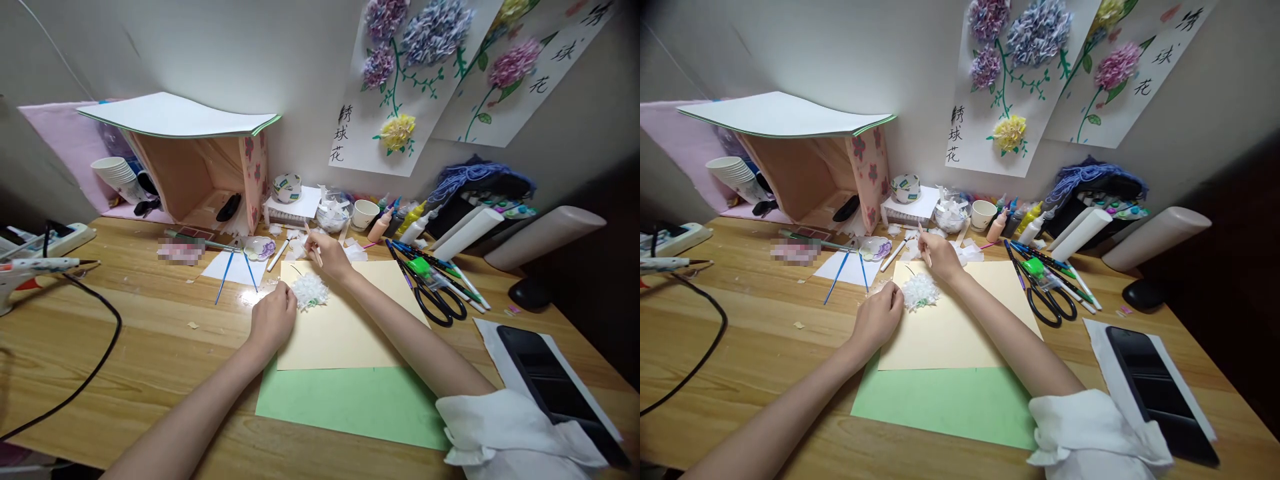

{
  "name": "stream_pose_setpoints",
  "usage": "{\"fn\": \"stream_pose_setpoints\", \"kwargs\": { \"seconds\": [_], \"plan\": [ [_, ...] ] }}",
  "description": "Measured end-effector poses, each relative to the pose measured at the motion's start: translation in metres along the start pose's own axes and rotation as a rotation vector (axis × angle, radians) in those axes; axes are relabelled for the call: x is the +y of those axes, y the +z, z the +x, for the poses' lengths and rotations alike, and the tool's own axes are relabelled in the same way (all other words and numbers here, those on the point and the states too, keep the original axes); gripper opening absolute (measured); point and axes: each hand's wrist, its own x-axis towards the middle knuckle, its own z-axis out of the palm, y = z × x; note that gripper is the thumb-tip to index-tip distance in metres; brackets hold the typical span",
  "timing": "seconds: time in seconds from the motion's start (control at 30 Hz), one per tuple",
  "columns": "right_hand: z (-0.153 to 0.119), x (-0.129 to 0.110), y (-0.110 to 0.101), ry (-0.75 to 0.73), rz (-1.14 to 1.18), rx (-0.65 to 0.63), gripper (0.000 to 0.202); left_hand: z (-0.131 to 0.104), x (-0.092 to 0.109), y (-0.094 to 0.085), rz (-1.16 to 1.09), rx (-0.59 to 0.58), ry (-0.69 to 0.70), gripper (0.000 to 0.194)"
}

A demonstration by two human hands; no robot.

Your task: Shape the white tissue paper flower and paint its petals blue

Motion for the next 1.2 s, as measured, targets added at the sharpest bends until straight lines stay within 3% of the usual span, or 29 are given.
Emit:
{"fn": "stream_pose_setpoints", "kwargs": {
  "seconds": [0.3, 0.43, 0.63, 0.8, 1.0, 1.2],
  "plan": [
    [-0.01, 0.008, -0.005, 0.17, -0.006, 0.012, 0.01, -0.001, 0.001, 0.0, 0.014, -0.002, -0.009, 0.024],
    [-0.013, 0.006, -0.01, 0.157, 0.01, 0.01, 0.004, 0.0, 0.001, -0.001, 0.006, -0.001, -0.007, 0.024],
    [-0.02, 0.007, -0.016, 0.078, 0.019, -0.111, 0.013, -0.002, 0.001, -0.002, -0.008, 0.004, 0.001, 0.024],
    [-0.025, 0.002, -0.02, 0.134, 0.041, -0.023, 0.009, -0.001, 0.0, -0.004, -0.121, 0.027, -0.023, 0.02],
    [-0.042, -0.007, -0.04, 0.326, 0.489, 0.083, 0.026, -0.002, -0.001, -0.004, -0.345, 0.085, -0.03, 0.02],
    [-0.063, -0.023, -0.067, 0.441, 0.692, 0.015, 0.033, -0.008, 0.006, -0.003, -0.585, 0.099, 0.123, 0.023]
  ]
}}
